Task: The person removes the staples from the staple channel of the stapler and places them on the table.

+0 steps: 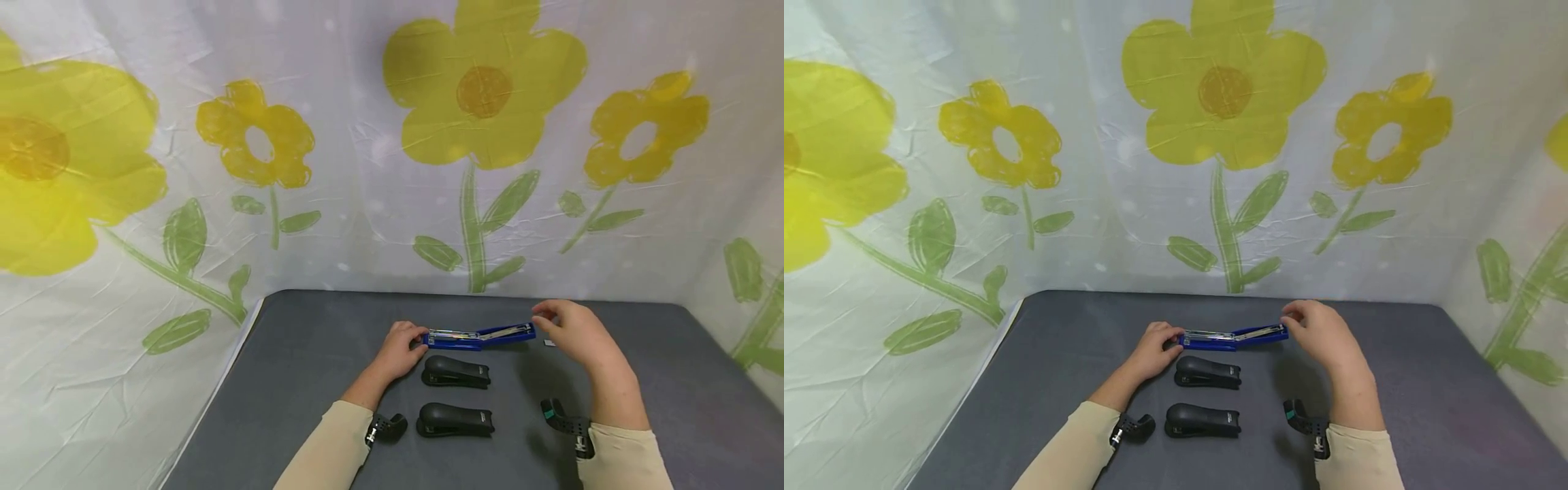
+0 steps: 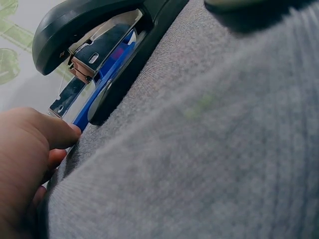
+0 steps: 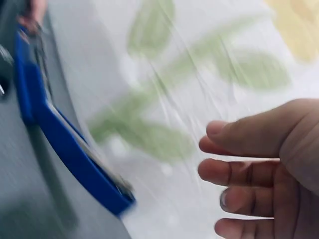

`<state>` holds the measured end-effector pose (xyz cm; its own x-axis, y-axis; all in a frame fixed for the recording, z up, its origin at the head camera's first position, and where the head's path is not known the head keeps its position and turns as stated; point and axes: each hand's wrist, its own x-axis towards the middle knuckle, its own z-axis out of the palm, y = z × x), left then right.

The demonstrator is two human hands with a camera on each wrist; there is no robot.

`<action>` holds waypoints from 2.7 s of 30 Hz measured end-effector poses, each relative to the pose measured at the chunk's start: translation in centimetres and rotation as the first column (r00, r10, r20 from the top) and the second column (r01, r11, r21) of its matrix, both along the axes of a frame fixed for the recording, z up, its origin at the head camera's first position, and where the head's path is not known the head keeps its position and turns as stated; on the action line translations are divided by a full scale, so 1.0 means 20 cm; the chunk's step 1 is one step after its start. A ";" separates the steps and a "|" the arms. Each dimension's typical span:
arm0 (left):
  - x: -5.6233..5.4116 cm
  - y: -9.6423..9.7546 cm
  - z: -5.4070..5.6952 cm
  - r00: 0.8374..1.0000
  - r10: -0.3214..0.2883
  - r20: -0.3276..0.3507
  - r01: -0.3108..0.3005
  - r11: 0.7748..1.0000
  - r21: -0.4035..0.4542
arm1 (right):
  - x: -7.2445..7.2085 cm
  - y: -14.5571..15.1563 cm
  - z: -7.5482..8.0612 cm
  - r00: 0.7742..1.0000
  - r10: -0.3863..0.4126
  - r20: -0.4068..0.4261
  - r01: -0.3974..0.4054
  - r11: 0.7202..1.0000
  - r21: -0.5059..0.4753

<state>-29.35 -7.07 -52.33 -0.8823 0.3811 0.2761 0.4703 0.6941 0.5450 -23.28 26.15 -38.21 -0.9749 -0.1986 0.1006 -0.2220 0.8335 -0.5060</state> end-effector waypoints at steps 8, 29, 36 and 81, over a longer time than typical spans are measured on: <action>-0.04 -0.09 -0.01 0.993 -0.040 0.111 0.026 0.992 0.125 | -0.01 -0.36 -0.04 0.972 0.219 -0.090 -0.215 0.975 0.052; 0.24 -0.20 0.07 0.988 -0.111 0.109 0.119 0.990 -0.071 | 0.05 -0.75 -0.24 0.906 0.421 -0.031 -0.409 0.894 0.186; 0.24 -0.17 0.06 0.995 -0.074 0.060 0.080 0.990 -0.119 | 0.04 -0.77 -0.29 0.912 0.408 -0.052 -0.385 0.892 0.237; 0.21 -0.19 0.08 0.988 -0.106 0.110 0.122 0.982 -0.147 | 0.00 -0.41 -0.03 0.957 0.272 0.098 -0.264 0.961 -0.082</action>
<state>-25.10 -10.92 -50.73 -0.8509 0.5118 0.1185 0.4992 0.7176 0.4856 -23.19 17.89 -38.88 -0.8926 -0.4504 0.0204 -0.3738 0.7140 -0.5920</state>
